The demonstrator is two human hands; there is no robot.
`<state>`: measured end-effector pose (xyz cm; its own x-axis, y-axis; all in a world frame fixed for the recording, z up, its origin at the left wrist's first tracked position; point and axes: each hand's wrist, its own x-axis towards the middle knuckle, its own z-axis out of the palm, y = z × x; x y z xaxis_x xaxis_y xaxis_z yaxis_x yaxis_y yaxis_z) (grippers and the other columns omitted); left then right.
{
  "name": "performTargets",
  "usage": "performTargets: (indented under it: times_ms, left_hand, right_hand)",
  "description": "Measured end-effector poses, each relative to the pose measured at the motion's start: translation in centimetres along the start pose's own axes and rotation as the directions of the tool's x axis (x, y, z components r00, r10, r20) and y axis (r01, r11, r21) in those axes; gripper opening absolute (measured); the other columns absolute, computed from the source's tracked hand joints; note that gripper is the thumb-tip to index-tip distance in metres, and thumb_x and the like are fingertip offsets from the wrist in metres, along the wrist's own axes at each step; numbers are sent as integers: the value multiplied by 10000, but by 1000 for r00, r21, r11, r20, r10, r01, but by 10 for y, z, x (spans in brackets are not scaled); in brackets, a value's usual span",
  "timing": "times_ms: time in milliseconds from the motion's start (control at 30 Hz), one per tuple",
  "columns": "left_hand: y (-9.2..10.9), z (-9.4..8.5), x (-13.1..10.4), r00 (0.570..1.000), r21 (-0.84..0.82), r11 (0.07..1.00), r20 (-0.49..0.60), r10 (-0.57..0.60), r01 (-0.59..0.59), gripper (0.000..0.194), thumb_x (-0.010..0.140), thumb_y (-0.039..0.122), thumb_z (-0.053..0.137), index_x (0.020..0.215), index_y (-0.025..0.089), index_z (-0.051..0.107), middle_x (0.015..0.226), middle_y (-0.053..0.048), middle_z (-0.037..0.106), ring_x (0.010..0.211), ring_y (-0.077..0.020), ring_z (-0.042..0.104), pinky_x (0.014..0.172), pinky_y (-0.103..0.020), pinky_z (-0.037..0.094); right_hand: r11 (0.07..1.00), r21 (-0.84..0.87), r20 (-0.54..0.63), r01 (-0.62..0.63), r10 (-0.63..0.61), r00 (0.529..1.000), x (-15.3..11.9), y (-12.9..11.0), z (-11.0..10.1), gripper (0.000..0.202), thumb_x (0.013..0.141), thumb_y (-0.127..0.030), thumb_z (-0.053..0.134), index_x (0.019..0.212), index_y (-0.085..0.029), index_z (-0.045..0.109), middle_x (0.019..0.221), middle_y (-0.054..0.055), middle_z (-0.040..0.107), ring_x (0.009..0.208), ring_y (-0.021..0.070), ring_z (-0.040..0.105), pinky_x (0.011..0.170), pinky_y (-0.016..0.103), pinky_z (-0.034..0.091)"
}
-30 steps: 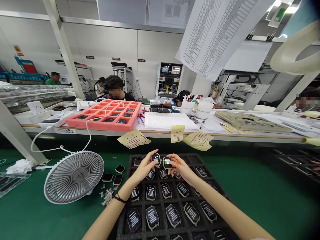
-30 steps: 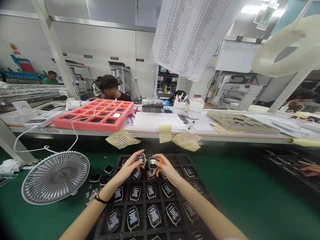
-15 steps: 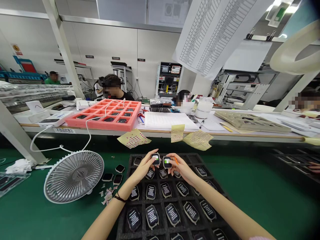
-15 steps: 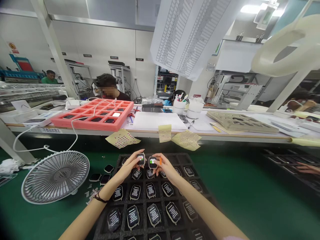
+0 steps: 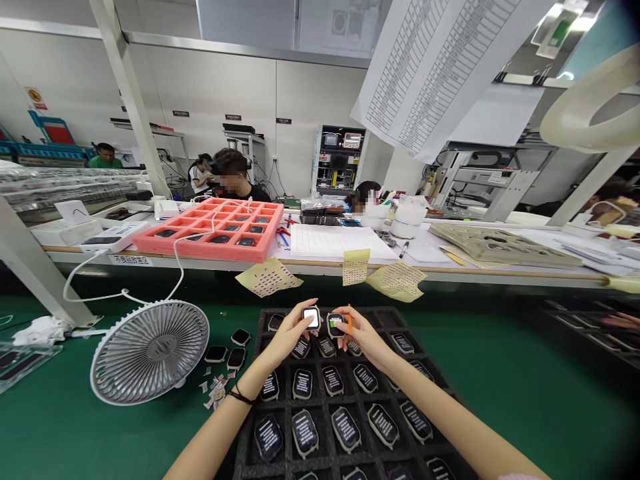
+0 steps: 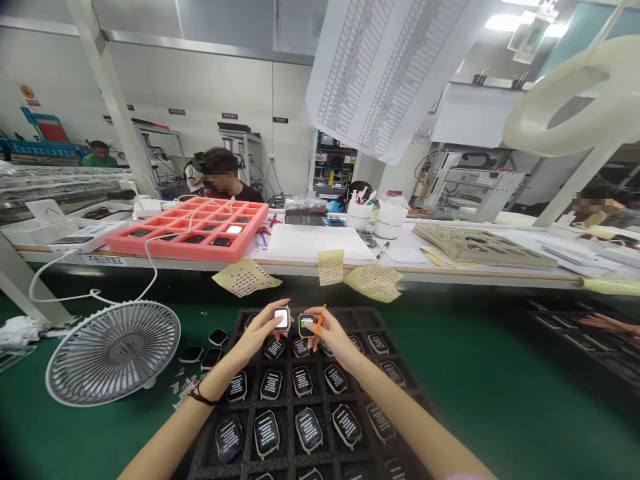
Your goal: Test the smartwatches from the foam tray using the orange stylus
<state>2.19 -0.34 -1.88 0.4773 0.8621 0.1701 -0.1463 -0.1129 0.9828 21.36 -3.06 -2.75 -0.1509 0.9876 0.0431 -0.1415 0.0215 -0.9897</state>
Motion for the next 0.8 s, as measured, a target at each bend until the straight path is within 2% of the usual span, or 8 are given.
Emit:
performTargets:
  times_ms: [200, 367, 467, 667, 800]
  left_hand:
    - [0, -1, 0, 1000, 15, 1000, 12, 13, -14, 453, 827, 341, 506, 1256, 200, 462, 855, -26, 572, 721, -152, 565, 584, -236, 414]
    - [-2, -1, 0, 997, -2, 999, 61, 44, -44, 549, 787, 299, 587, 1294, 200, 403, 943, -45, 579, 751, -145, 556, 587, -224, 406]
    - [-3, -1, 0, 997, 16, 999, 61, 42, -43, 557, 786, 291, 596, 1299, 201, 399, 957, -50, 584, 757, -143, 561, 601, -225, 410]
    - [2, 0, -1, 1000, 52, 999, 14, 12, -13, 430, 813, 347, 557, 1203, 172, 513, 853, -38, 612, 697, -142, 576, 590, -234, 428]
    - [6, 0, -2, 1000, 36, 999, -9, -12, 13, 361, 829, 392, 527, 1091, 153, 590, 776, -40, 645, 688, -156, 584, 596, -251, 461]
  right_hand:
    - [1000, -3, 8, 1, -1, 1000, 0, -1, 0, 289, 739, -385, 645, 928, -205, 519, 658, -51, 546, 430, 94, 555, 408, 217, 423]
    - [1000, 5, 63, 12, -12, 998, -2, -1, -1, 353, 695, -333, 697, 971, -216, 510, 846, -10, 556, 503, 99, 595, 404, 208, 434]
    - [1000, -12, 96, 27, -26, 995, -2, 2, -1, 384, 675, -283, 716, 987, -227, 500, 882, -7, 550, 534, 106, 610, 415, 211, 445]
    - [998, -57, 31, 10, -8, 999, 0, 4, 2, 302, 711, -368, 674, 913, -206, 519, 682, -53, 537, 410, 90, 553, 370, 208, 411]
    - [997, -71, -29, -23, 21, 999, -2, 2, 4, 267, 731, -424, 645, 848, -206, 544, 578, -72, 505, 330, 73, 482, 311, 192, 337]
